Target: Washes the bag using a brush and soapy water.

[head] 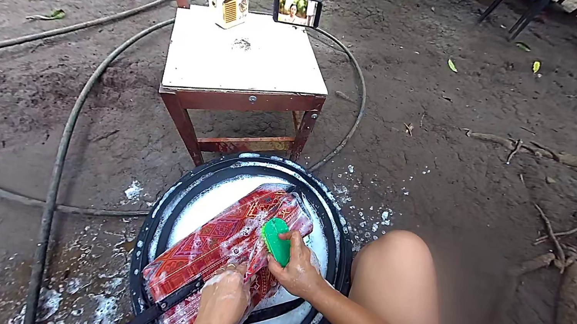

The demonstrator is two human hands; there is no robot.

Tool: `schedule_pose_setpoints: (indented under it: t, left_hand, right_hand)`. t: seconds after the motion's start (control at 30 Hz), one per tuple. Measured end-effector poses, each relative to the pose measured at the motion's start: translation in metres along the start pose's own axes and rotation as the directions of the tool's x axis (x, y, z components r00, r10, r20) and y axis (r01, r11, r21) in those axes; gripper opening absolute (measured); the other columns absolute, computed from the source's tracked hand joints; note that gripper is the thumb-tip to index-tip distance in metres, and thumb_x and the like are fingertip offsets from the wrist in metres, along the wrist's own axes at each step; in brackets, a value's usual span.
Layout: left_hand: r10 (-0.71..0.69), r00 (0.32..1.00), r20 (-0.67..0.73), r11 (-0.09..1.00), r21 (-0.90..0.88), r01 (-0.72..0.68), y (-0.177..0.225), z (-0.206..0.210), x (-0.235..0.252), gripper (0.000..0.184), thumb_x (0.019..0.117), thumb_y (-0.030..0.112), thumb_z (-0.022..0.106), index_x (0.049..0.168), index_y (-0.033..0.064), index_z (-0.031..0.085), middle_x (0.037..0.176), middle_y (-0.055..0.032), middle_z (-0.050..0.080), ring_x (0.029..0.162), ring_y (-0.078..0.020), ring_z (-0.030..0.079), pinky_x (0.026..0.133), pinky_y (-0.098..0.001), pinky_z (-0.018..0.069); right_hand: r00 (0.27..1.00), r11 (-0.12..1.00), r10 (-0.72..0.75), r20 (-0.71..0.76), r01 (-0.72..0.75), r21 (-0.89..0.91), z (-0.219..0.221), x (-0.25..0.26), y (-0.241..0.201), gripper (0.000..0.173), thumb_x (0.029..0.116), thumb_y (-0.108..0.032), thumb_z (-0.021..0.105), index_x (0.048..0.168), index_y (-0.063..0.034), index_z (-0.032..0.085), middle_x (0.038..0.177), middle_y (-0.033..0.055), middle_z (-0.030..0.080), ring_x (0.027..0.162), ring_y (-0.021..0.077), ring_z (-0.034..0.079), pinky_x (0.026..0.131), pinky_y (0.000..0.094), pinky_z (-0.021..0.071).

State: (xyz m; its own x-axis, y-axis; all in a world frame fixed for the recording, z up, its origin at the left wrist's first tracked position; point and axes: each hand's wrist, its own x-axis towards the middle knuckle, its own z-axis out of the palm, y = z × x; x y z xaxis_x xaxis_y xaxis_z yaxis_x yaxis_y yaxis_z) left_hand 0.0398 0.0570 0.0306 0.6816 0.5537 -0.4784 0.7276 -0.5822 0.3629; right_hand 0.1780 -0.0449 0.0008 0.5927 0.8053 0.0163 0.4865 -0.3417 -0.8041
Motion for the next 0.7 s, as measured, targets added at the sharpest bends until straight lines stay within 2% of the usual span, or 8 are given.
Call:
schedule_pose_setpoints:
  t: [0.5, 0.7]
  left_hand:
    - [-0.022, 1.000, 0.020, 1.000, 0.010, 0.022, -0.0006, -0.0003, 0.0014, 0.039, 0.1062, 0.028, 0.055, 0.135, 0.0045, 0.064, 0.133, -0.0195, 0.065, 0.128, -0.0357, 0.060, 0.107, -0.0547, 0.0460]
    - [-0.008, 1.000, 0.007, 1.000, 0.014, 0.008, -0.0002, -0.0003, -0.0001, 0.039, 0.1069, 0.029, 0.054, 0.133, 0.0023, 0.065, 0.130, -0.0209, 0.066, 0.126, -0.0369, 0.061, 0.106, -0.0542, 0.0467]
  right_hand:
    - [0.999, 1.000, -0.018, -0.031, 0.018, 0.008, 0.0050, -0.0018, 0.0034, 0.057, 0.0874, -0.020, 0.072, 0.132, 0.0104, 0.053, 0.121, 0.0265, 0.066, 0.108, 0.0309, 0.069, 0.095, 0.0397, 0.0553]
    - [0.996, 0.998, -0.060, -0.061, 0.061, 0.021, 0.0078, -0.0021, 0.0077, 0.057, 0.0865, -0.020, 0.072, 0.130, 0.0114, 0.053, 0.120, 0.0277, 0.065, 0.107, 0.0318, 0.069, 0.095, 0.0399, 0.0556]
